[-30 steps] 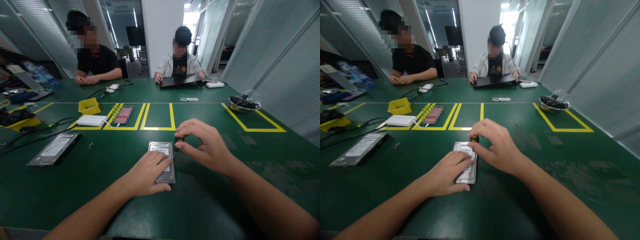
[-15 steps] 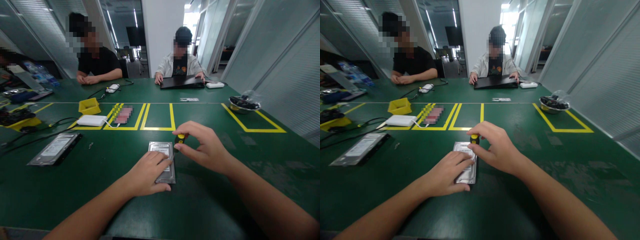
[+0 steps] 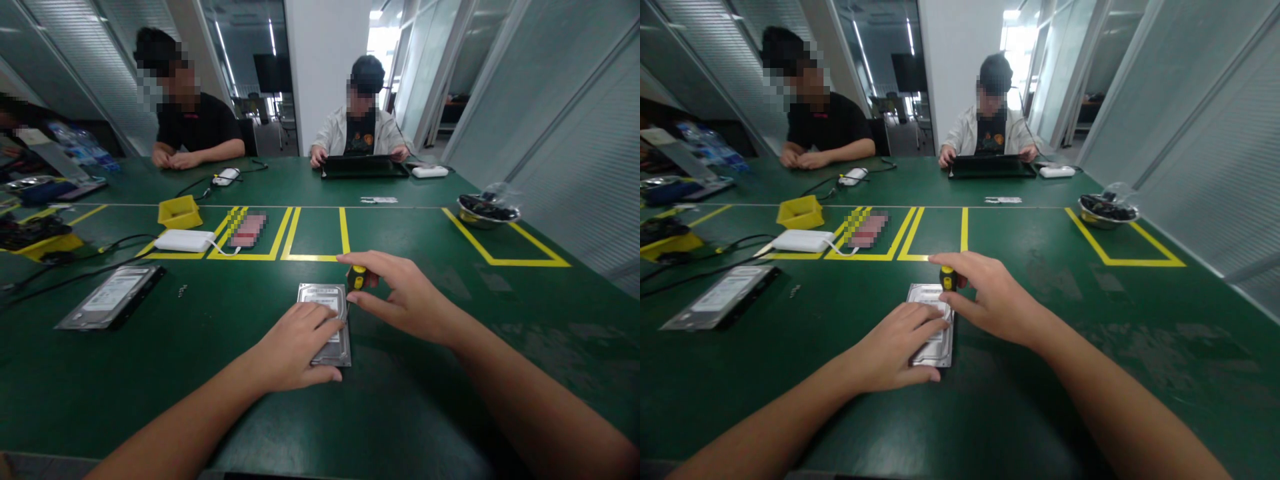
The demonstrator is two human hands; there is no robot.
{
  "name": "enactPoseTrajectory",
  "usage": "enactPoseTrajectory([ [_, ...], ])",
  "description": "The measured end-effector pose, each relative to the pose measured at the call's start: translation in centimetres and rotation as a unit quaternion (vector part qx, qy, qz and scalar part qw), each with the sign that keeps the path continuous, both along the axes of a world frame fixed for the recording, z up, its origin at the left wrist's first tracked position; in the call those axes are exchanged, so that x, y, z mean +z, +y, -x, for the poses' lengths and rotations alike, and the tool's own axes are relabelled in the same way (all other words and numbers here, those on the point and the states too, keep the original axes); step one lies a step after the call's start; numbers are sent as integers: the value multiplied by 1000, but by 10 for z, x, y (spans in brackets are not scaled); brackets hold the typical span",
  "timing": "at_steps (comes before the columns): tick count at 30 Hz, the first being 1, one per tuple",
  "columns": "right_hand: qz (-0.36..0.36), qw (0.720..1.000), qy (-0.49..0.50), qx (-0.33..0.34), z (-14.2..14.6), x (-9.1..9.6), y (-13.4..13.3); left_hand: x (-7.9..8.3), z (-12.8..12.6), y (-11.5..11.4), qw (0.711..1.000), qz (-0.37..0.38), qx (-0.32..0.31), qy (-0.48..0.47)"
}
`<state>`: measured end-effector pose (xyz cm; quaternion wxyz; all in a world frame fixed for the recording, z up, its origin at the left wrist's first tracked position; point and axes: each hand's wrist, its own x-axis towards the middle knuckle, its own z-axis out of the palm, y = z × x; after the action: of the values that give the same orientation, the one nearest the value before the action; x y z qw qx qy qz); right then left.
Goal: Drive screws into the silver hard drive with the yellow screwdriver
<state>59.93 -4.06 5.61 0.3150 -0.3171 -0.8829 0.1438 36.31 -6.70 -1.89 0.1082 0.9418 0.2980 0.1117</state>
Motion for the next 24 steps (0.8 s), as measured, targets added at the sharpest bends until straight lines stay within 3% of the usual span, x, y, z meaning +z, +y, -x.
enactPoseTrajectory([
  [6,-23,1000,15,-15,-7,9,-4,0,1,0,1000,1,1,0],
  [12,-77,992,26,-92,-14,23,-5,0,1,1,1000,-1,1,-1],
  [24,-106,973,-109,-175,-8,-1,6,-1,1,0,1000,0,-3,-5],
])
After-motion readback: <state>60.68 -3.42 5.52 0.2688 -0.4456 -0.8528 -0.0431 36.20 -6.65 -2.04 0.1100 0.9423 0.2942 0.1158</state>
